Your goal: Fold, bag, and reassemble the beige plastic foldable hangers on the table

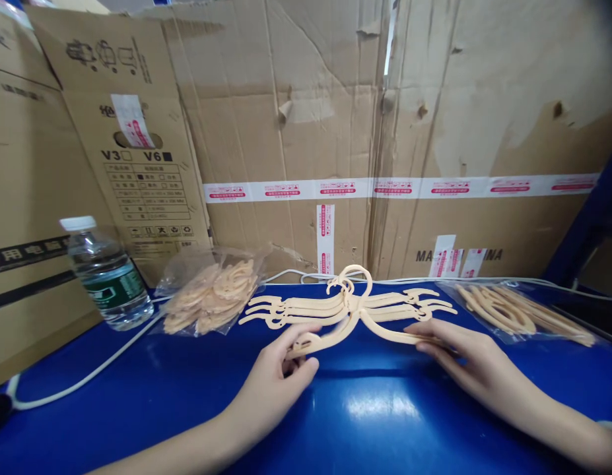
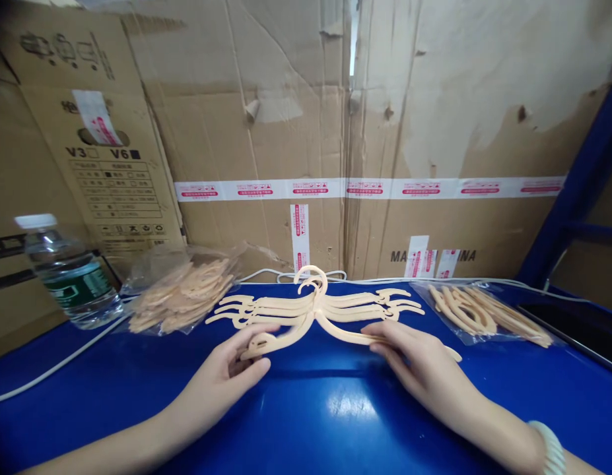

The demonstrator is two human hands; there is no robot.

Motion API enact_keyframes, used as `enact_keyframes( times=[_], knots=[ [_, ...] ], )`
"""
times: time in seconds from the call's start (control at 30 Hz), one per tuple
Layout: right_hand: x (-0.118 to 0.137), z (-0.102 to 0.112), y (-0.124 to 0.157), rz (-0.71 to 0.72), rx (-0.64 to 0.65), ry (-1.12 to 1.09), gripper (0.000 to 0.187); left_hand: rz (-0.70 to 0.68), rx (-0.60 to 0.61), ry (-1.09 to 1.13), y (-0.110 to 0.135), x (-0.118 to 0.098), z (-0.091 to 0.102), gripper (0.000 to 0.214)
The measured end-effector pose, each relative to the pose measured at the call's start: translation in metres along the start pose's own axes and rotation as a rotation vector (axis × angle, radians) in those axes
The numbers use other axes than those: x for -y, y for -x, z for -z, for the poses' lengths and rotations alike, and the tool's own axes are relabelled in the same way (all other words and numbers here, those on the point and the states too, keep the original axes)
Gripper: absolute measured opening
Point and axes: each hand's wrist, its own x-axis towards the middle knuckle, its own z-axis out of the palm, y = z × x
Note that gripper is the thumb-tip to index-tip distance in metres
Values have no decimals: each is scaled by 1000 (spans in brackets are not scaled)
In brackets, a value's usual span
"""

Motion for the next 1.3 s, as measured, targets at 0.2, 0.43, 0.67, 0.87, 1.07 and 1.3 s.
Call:
enact_keyframes(
  times=[0.2,0.43,0.67,0.87,1.07,1.3],
  knots=[
    [0,5,-5,131,-43,111,17,9,-35,1,-5,-3,4,32],
    [3,21,-3,235,-182,529,23,72,-87,96,-9,-2,4,40],
    [0,16,8,213,-193,724,34,55,-93,107,-7,-3,3,36],
    [9,14,3,128,-247,527,31,52,-125,111,-7,-2,4,35],
    [6,10,-3,-85,-306,-21,32,35,-139,121,-7,-6,3,35],
    [11,14,-8,-333,-81,-463,32,42,-139,162,-7,-8,-1,38]
  ],
)
